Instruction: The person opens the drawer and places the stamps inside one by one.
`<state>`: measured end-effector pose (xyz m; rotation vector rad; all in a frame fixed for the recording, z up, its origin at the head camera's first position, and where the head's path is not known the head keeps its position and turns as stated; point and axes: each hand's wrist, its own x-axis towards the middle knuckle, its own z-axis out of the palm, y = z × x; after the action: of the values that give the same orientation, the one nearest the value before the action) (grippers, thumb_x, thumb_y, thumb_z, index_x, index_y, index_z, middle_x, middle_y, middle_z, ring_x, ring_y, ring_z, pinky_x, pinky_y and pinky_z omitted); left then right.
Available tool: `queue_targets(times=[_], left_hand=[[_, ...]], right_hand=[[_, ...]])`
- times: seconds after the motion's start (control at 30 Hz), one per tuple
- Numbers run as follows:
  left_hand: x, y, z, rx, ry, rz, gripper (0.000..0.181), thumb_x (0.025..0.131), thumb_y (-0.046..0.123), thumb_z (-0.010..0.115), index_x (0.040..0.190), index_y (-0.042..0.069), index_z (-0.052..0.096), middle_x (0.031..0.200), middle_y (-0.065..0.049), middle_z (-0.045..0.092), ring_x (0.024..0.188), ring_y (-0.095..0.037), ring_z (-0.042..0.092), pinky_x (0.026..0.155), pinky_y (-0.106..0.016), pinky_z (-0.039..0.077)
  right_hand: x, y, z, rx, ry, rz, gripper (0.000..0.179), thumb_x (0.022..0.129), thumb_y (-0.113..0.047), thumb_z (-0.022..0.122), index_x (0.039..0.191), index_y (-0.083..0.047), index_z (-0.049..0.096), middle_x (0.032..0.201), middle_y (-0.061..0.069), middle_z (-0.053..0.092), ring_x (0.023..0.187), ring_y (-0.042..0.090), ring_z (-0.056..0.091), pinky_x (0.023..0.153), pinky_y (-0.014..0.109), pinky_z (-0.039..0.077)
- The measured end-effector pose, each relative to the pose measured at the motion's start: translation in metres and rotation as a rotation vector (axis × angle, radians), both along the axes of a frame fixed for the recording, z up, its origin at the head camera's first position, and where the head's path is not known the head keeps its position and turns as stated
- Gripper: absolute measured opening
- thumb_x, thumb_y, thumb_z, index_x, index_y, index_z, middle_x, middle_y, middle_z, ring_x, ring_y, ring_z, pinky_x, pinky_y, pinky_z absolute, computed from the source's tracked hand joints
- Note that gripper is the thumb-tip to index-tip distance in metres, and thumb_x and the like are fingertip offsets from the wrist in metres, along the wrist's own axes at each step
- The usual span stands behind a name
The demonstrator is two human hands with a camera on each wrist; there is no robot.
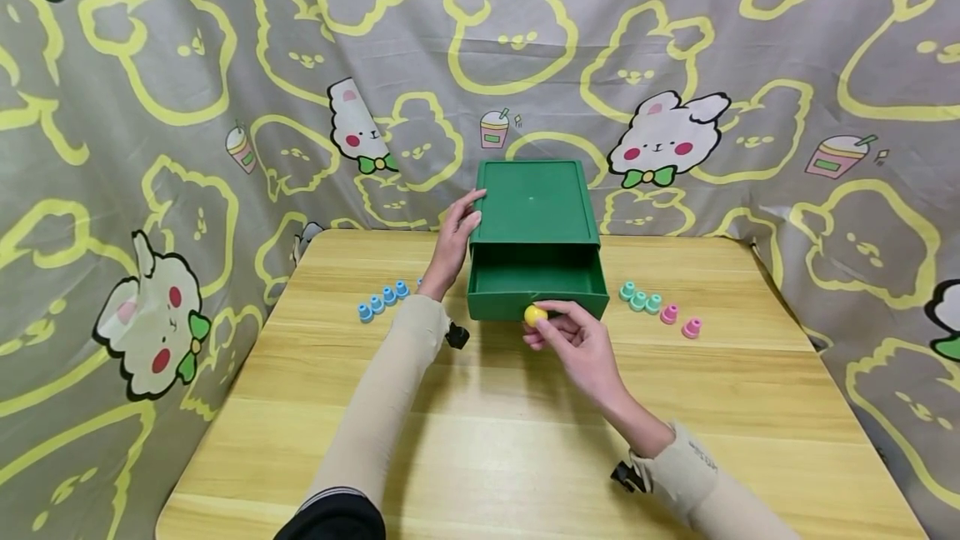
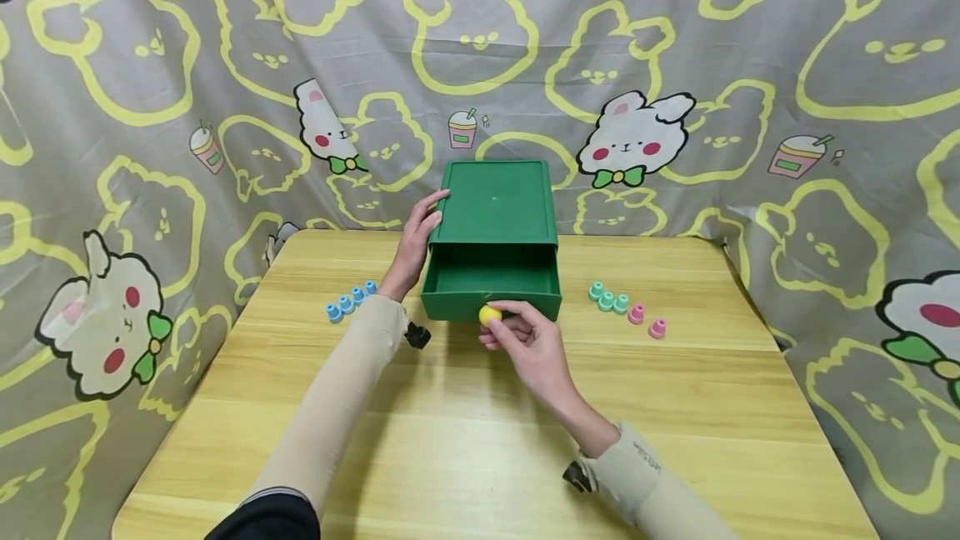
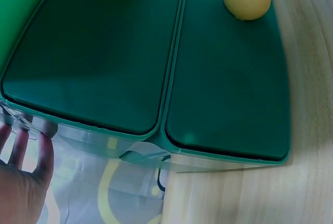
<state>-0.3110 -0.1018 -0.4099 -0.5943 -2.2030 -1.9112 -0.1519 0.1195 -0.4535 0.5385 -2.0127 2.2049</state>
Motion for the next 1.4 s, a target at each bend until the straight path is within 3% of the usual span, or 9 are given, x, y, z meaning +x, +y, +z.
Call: queue_targets(times=[0.23,0.47,0.57,0.83,1.4], left_hand=[[-0.002,-0.001,-0.002,-0.007,-0.008,-0.005,0.049,0.108,0.019,0.046,0.155,0.003,0.046,0.164,-0.019,0.035,0.145,-0.037,0.039,0.121,-0.054,0.032],[-0.024,-0.001,-0.027,0.008,-0.003,0.013,0.049,0.109,0.023,0.044,0.157,0.011,0.046,0.165,-0.013,0.033,0.147,-0.035,0.037,0.122,-0.054,0.029],[-0.027,-0.001,-0.032,0.010,-0.002,0.024,0.048,0.109,0.026,0.046,0.155,0.017,0.049,0.163,-0.008,0.036,0.145,-0.030,0.041,0.121,-0.052,0.032],[-0.028,-0.001,-0.034,0.001,-0.004,0.030,0.047,0.108,0.032,0.046,0.154,0.025,0.051,0.163,-0.002,0.037,0.144,-0.024,0.042,0.120,-0.051,0.034],[-0.028,-0.002,-0.035,0.010,-0.004,0.025,0.047,0.108,0.032,0.046,0.154,0.024,0.051,0.163,-0.003,0.037,0.144,-0.025,0.042,0.120,-0.051,0.034]], right_hand=[[0.006,0.000,0.000,0.011,-0.004,-0.002,0.028,0.101,-0.004,0.064,0.127,0.007,0.064,0.105,0.035,0.072,0.084,0.026,0.078,0.074,0.038,0.063],[0.011,0.000,0.000,0.024,-0.006,-0.001,0.028,0.101,-0.004,0.064,0.127,0.006,0.064,0.104,0.031,0.073,0.084,0.025,0.078,0.075,0.038,0.063],[0.015,0.000,0.000,0.027,-0.010,-0.005,0.028,0.101,-0.004,0.064,0.127,0.006,0.064,0.104,0.031,0.073,0.084,0.026,0.078,0.075,0.038,0.063],[0.022,-0.001,0.000,0.027,-0.007,-0.010,0.026,0.102,-0.004,0.063,0.126,0.005,0.065,0.104,0.032,0.073,0.084,0.031,0.077,0.075,0.038,0.063],[0.035,-0.001,0.001,0.051,-0.033,-0.026,0.025,0.101,-0.004,0.064,0.125,0.003,0.066,0.103,0.027,0.075,0.084,0.023,0.078,0.075,0.038,0.063]])
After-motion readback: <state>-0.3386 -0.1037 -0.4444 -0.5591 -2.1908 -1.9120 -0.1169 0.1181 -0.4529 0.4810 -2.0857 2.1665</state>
